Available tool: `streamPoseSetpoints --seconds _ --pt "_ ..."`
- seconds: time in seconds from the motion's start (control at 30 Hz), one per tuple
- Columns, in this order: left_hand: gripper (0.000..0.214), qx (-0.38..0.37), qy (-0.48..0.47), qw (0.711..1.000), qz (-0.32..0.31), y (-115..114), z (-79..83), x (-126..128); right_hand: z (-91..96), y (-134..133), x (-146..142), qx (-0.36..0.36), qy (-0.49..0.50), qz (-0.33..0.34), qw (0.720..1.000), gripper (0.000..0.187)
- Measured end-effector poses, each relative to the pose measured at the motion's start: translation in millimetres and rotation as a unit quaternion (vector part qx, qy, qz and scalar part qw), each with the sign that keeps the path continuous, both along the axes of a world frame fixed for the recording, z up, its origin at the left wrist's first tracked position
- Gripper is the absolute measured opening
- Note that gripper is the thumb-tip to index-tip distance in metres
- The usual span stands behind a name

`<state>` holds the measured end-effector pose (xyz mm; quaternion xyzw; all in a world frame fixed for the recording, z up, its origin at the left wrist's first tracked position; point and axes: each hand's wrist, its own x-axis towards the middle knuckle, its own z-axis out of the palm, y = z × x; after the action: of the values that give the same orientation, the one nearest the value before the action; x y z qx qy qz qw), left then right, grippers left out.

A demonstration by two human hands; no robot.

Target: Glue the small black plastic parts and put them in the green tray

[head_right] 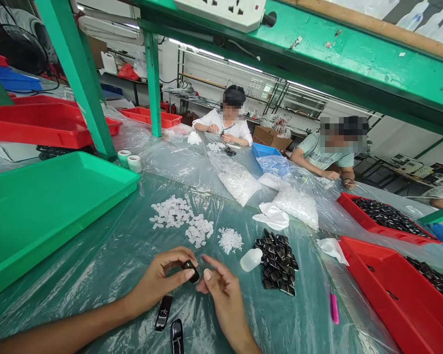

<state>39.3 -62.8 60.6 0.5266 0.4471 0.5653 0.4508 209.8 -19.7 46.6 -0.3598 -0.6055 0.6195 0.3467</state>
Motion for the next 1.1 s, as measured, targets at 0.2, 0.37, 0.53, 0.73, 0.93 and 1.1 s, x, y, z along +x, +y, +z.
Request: streamPoseSetpoints --seconds 0.2,0.37,0.53,0.73,0.93,1.1 --pt "0.029 -0.138 -0.079 0.985 -0.072 3.3 -5.1 -0.7 16.1 34.0 48.5 0.293 -0.098 -0.302 0.902 0.022" --pt "0.044 -0.204 -0.136 0.964 -0.099 6.1 -3.4 -3.0 22.8 66.7 80.1 0.246 -0.189 -0.269 0.912 0.052" --pt "0.05 -0.223 -0.198 0.948 -0.111 7.4 -1.4 -7.9 15.2 73.0 90.7 0.176 -0.288 -0.144 0.93 0.06" --pt "0.05 -0.209 -0.207 0.947 -0.133 8.8 -4.2 -10.0 1.4 75.3 91.0 0.192 -0.326 -0.103 0.92 0.053" --pt "0.042 -0.197 -0.199 0.95 -0.138 9.3 -2.2 -9.9 -5.3 81.3 87.3 0.157 -0.303 -0.102 0.934 0.034" --pt "0.04 -0.161 -0.106 0.969 -0.156 9.4 -11.4 -5.6 1.7 66.9 69.4 0.051 -0.106 -0.108 0.987 0.037"
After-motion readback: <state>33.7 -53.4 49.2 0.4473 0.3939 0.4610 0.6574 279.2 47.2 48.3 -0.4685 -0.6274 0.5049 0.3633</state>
